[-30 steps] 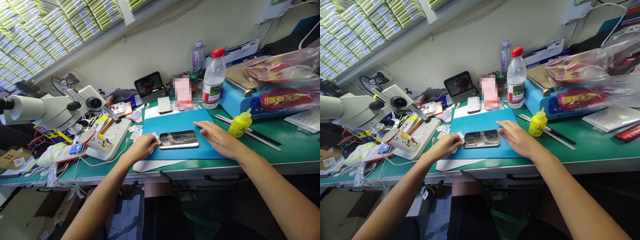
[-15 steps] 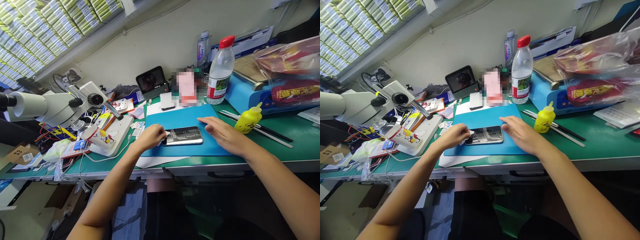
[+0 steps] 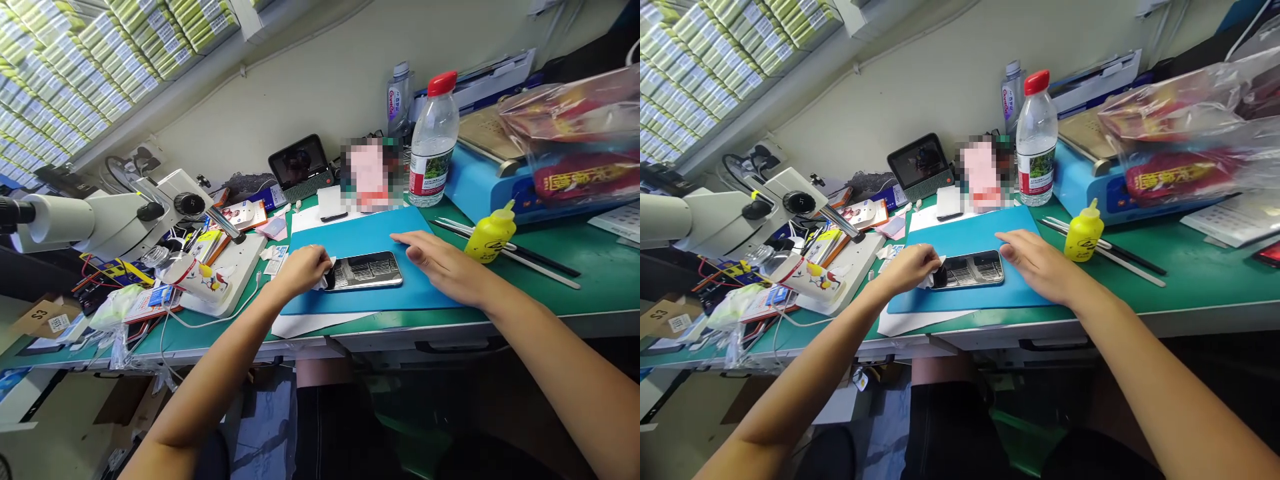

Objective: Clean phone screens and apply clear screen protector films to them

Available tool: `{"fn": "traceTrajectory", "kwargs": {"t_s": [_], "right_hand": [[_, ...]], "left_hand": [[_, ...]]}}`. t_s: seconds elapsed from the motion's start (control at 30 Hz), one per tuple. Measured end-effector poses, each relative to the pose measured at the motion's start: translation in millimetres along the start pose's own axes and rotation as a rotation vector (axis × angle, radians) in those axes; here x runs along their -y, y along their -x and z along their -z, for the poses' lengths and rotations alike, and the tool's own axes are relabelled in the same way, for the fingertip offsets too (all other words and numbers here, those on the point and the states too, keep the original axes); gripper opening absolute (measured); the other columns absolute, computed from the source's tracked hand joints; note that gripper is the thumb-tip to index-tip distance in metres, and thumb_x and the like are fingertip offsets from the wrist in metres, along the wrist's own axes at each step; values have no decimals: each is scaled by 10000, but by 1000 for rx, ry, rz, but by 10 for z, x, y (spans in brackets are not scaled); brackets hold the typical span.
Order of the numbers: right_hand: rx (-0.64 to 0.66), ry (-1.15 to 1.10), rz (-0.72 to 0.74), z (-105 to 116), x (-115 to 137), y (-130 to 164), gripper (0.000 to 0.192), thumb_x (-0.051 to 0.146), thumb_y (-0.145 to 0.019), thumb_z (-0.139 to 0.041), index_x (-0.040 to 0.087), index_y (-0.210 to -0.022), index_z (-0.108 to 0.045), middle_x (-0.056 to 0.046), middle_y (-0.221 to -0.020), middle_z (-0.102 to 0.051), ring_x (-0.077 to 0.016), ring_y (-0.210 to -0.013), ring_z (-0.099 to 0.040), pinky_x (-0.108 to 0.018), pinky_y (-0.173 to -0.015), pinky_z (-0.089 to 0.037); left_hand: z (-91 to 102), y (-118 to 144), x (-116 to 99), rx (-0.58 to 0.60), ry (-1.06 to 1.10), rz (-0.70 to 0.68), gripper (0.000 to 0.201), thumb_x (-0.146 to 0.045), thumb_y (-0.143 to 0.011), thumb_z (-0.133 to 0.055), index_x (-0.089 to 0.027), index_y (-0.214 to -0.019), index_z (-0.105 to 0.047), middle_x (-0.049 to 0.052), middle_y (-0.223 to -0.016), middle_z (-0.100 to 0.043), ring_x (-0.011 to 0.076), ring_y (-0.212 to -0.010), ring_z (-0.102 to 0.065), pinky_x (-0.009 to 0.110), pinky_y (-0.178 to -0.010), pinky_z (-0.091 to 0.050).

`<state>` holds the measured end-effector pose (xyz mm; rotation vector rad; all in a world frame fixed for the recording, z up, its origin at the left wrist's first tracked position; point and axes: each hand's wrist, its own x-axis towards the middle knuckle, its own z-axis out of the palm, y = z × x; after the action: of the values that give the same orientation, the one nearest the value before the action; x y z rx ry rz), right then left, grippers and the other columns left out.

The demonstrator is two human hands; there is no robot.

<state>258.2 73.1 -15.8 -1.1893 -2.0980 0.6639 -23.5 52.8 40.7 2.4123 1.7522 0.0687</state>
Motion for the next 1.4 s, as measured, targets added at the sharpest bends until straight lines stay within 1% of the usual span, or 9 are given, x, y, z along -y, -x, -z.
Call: {"fn": "traceTrajectory", "kwargs": {"t_s": [0.17, 0.27, 0.47, 0.67, 0.9, 1.03, 1.2, 1.3, 1.4], "right_hand": [[11, -4, 5, 4, 27, 8, 758, 754, -933, -246, 265, -1392, -598, -116, -1387, -626, -350, -1329, -535, -526, -1116, -426], [6, -7, 1, 15, 45, 18, 747, 750, -936, -236, 281, -1385, -605, -110, -1387, -628, -349, -1321, -544, -530, -1105, -438], [22, -23, 17, 39, 59, 29, 736, 744, -940, -244, 278, -1387, -599, -121, -1384, -627, -347, -1313, -552, -537, -1097, -443], [26, 10, 9, 52, 85, 32, 743, 725, -952, -251, 234, -1393, -590, -140, -1403, -611, -340, -1344, -523, -540, -1132, -404], [53, 54, 23, 104, 180, 31, 738, 734, -945, -249, 253, -1378, -604, -137, -1403, -621, -342, -1341, -535, -547, -1124, -416], [52, 61, 22, 83, 152, 12, 797, 760, -928, -232, 218, -1379, -604, -156, -1390, -624, -348, -1338, -533, -545, -1137, -398], [48, 60, -3, 55, 162, -12, 864, 802, -899, -187, 215, -1381, -599, -162, -1393, -618, -358, -1337, -526, -548, -1138, -393], [60, 67, -9, 57, 186, -12, 862, 803, -899, -180, 225, -1381, -599, -159, -1400, -615, -360, -1342, -520, -556, -1138, -390], [61, 77, 13, 56, 180, -13, 850, 807, -895, -186, 242, -1367, -610, -150, -1386, -629, -363, -1331, -529, -565, -1128, -402]], "left_hand": [[-76, -64, -99, -22, 12, 9, 138, -252, -973, -550, -204, -905, -661, 50, -975, -746, 226, -917, -690, 279, -727, -480], [-56, -103, -95, -34, 13, 37, 143, -226, -960, -553, -197, -875, -664, 59, -964, -750, 231, -906, -693, 283, -722, -480], [-59, -32, -105, -9, 24, 23, 149, -246, -956, -558, -215, -857, -666, 38, -934, -754, 223, -889, -698, 277, -715, -478], [-55, -162, -72, -41, 51, 72, 160, -247, -950, -558, -195, -858, -678, 64, -973, -758, 242, -923, -705, 287, -725, -484], [-25, 71, -94, -57, 47, 54, 136, -247, -934, -594, -201, -867, -703, 64, -927, -763, 239, -886, -719, 282, -706, -504], [-10, 35, -146, -23, 37, 30, 134, -263, -935, -597, -207, -900, -713, 57, -948, -767, 238, -906, -720, 278, -726, -513], [56, -87, -12, -6, 20, 81, 155, -238, -942, -571, -192, -947, -719, 88, -1047, -756, 263, -991, -705, 293, -785, -516], [59, 24, 56, 3, 6, 77, 137, -238, -941, -584, -196, -940, -715, 80, -1023, -758, 255, -968, -708, 284, -780, -515], [25, 144, 32, 11, -5, 49, 124, -253, -943, -595, -205, -929, -709, 58, -1000, -762, 242, -941, -711, 275, -760, -515]]}}
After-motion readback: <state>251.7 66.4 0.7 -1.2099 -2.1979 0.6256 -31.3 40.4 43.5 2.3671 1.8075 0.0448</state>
